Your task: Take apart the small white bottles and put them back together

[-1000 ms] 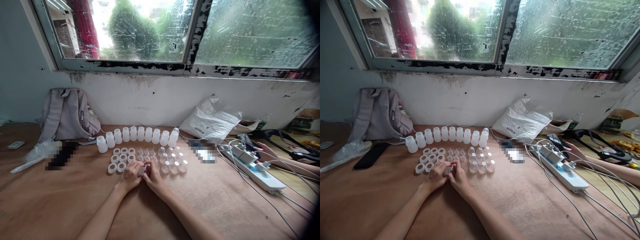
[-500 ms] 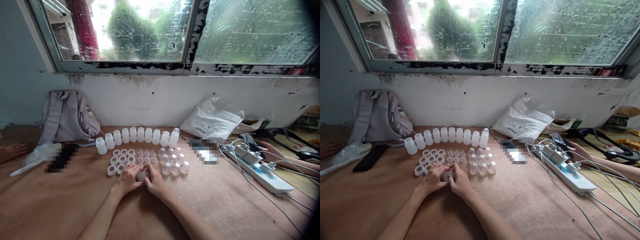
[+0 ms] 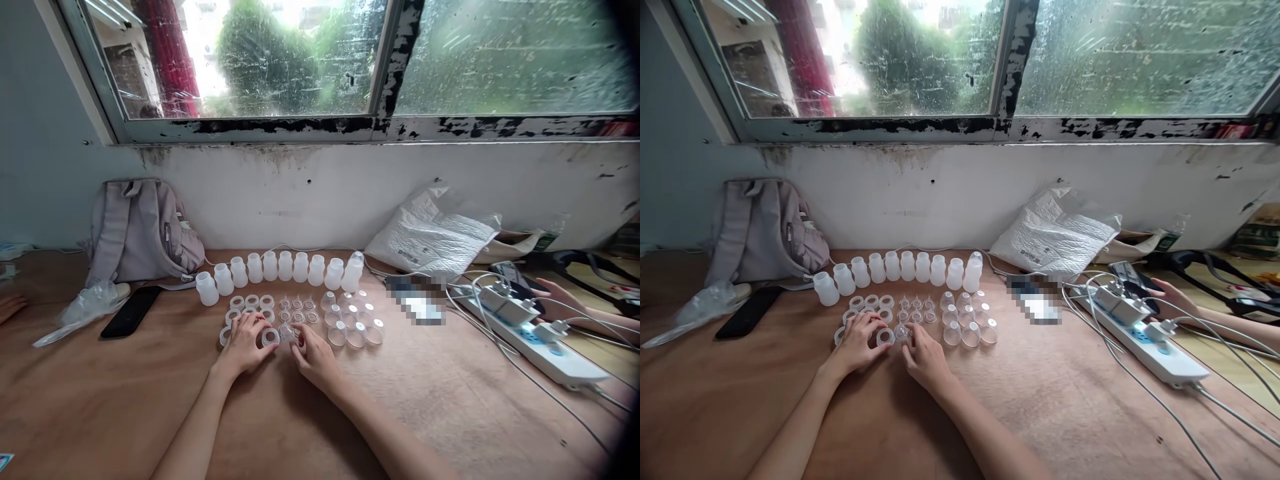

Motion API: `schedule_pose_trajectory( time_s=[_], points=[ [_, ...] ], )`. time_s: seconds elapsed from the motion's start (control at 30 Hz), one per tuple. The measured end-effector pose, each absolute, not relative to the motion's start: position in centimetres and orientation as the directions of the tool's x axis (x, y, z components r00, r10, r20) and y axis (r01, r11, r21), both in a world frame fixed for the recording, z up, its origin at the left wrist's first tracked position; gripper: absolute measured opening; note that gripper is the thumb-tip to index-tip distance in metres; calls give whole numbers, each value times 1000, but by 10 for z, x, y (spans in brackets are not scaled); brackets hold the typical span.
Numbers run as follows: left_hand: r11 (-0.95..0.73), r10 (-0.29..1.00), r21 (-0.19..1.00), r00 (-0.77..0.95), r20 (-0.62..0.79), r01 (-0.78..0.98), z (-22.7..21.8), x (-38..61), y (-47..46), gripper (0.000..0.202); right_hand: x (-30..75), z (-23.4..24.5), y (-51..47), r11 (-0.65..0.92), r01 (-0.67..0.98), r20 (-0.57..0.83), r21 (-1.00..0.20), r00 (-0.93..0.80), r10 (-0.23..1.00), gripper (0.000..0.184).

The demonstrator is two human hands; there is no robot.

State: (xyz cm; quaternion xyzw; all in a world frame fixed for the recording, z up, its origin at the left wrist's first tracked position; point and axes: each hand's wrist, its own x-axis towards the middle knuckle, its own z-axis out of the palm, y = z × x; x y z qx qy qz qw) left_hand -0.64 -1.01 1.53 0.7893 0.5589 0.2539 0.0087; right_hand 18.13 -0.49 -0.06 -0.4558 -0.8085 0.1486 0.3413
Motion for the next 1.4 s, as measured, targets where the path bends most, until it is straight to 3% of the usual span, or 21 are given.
schedule_pose_trajectory(
  time_s=[0.3,0.67,0.83,1.03,1.2,1.4],
  points=[
    [-350,888,308,209,411,885,14,-9,-9,37,182,-9,0,583,622,437,-523,-391,810,29],
    [-497,829,315,335,449,808,18,9,-16,13,182,1,-7,617,611,426,-496,-448,786,15],
    [-444,833,316,256,491,839,19,7,-13,13,175,-2,-6,648,583,447,-491,-469,761,15],
    [-291,850,354,70,523,889,9,0,-4,14,178,-1,1,591,628,522,-507,-323,790,14],
    [-336,863,315,156,481,888,5,-2,-4,30,190,7,5,451,708,514,-544,-145,846,13],
    [-325,882,300,172,440,897,3,-2,-5,37,191,5,7,354,758,428,-548,-109,897,14]
  ],
)
